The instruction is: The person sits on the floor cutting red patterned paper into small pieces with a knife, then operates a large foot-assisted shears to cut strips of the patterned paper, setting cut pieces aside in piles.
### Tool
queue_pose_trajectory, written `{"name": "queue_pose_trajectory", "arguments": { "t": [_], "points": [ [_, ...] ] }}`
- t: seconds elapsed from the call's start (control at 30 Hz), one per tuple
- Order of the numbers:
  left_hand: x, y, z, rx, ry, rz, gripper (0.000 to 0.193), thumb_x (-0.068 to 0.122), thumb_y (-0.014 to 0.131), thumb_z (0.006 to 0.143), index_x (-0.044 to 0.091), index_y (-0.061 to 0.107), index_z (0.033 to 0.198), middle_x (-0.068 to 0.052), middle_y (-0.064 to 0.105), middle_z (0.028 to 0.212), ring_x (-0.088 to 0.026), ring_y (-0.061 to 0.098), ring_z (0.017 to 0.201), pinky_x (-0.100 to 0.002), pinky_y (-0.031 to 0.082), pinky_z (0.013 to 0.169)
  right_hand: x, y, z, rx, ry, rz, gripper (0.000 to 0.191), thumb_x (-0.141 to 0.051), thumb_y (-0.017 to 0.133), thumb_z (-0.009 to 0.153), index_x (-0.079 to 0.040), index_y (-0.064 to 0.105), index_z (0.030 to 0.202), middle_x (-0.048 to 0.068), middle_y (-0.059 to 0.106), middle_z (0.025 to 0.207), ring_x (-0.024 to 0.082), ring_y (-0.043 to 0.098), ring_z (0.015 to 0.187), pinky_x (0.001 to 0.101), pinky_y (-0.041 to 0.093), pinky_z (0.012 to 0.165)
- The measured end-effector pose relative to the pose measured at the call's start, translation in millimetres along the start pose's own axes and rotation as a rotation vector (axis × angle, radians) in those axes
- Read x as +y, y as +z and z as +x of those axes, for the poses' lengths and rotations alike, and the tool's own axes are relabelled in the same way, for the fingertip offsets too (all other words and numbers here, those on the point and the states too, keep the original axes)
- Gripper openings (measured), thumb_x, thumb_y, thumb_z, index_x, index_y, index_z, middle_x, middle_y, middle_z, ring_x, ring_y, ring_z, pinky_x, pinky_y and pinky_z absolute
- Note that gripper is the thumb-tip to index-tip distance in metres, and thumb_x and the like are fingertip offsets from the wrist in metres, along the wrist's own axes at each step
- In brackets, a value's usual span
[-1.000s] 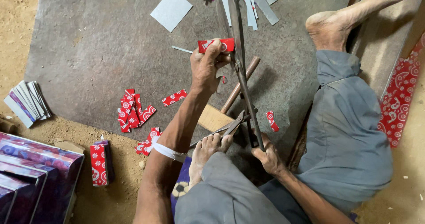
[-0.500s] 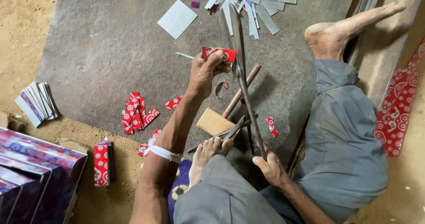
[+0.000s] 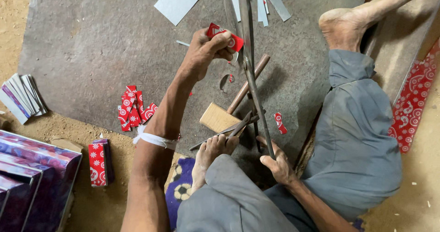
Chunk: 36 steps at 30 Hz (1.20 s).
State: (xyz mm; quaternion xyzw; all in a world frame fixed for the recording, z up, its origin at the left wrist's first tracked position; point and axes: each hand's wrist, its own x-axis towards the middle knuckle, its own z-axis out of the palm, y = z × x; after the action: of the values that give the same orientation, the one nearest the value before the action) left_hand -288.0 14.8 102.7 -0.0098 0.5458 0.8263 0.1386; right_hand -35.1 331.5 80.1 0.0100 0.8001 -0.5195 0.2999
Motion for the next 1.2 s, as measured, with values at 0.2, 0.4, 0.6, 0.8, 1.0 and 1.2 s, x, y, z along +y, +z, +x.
{"name": "queue_pose_trajectory", "arguments": {
  "t": [0.2, 0.4, 0.6, 0.8, 1.0, 1.2],
  "points": [
    [22.2, -9.9, 18.1, -0.132, 0.027, 0.245, 0.045, 0.042, 0.072, 0.095, -0.002, 0.069, 0.103, -0.013, 0.076, 0.088, -0.017, 0.075, 0.072, -0.034, 0.067, 0.07, 3.2, 1.7, 3.4, 0.02, -0.034, -0.01, 0.067, -0.023, 0.057, 0.078, 0.005, 0.055, 0.138, 0.023, 0.061, 0.138, 0.033, 0.056, 0.131, 0.0387, 0.037, 0.112],
    [42.1, -12.9, 35.7, -0.225, 0.005, 0.418, 0.041, 0.038, 0.075, 0.096, -0.003, 0.069, 0.095, -0.013, 0.074, 0.082, -0.017, 0.075, 0.065, -0.033, 0.065, 0.062, 12.2, 4.9, 5.4, 0.047, 0.001, -0.037, 0.06, -0.023, 0.057, 0.078, 0.002, 0.06, 0.132, 0.023, 0.066, 0.127, 0.033, 0.062, 0.118, 0.0395, 0.045, 0.104],
    [48.5, -9.4, 40.6, -0.21, -0.096, 0.317, 0.039, 0.034, 0.08, 0.091, -0.003, 0.069, 0.097, -0.014, 0.074, 0.084, -0.017, 0.076, 0.068, -0.033, 0.068, 0.066, 18.8, 8.4, 6.1, 0.088, -0.054, -0.062, 0.054, -0.02, 0.058, 0.079, 0.002, 0.062, 0.128, 0.021, 0.065, 0.123, 0.033, 0.063, 0.114, 0.0389, 0.046, 0.101],
    [5.3, 36.7, -5.7, 0.267, 0.127, -0.045, 0.026, 0.028, 0.065, 0.098, 0.003, 0.062, 0.099, -0.008, 0.068, 0.086, -0.014, 0.07, 0.068, -0.032, 0.064, 0.065, 11.9, 8.5, 8.3, 0.103, -0.079, -0.066, 0.05, -0.015, 0.06, 0.079, 0.0, 0.063, 0.127, 0.019, 0.064, 0.121, 0.032, 0.064, 0.112, 0.0397, 0.048, 0.098],
    [0.9, 36.4, -7.5, 0.243, 0.133, 0.171, 0.024, 0.024, 0.06, 0.1, 0.003, 0.059, 0.089, -0.009, 0.068, 0.077, -0.013, 0.067, 0.063, -0.028, 0.06, 0.059, 0.7, -5.5, -10.2, 0.016, -0.149, -0.157, 0.055, -0.013, 0.059, 0.083, -0.001, 0.059, 0.137, 0.02, 0.06, 0.138, 0.033, 0.055, 0.132, 0.0405, 0.04, 0.111],
    [-5.2, 32.8, -5.9, 0.189, 0.158, 0.165, 0.024, 0.022, 0.06, 0.101, 0.002, 0.059, 0.089, -0.009, 0.069, 0.077, -0.013, 0.067, 0.063, -0.028, 0.059, 0.06, 11.3, 0.2, -9.8, -0.024, -0.012, 0.057, 0.07, -0.016, 0.059, 0.078, -0.001, 0.05, 0.146, 0.019, 0.061, 0.141, 0.032, 0.056, 0.133, 0.0403, 0.039, 0.113]
  ]
}}
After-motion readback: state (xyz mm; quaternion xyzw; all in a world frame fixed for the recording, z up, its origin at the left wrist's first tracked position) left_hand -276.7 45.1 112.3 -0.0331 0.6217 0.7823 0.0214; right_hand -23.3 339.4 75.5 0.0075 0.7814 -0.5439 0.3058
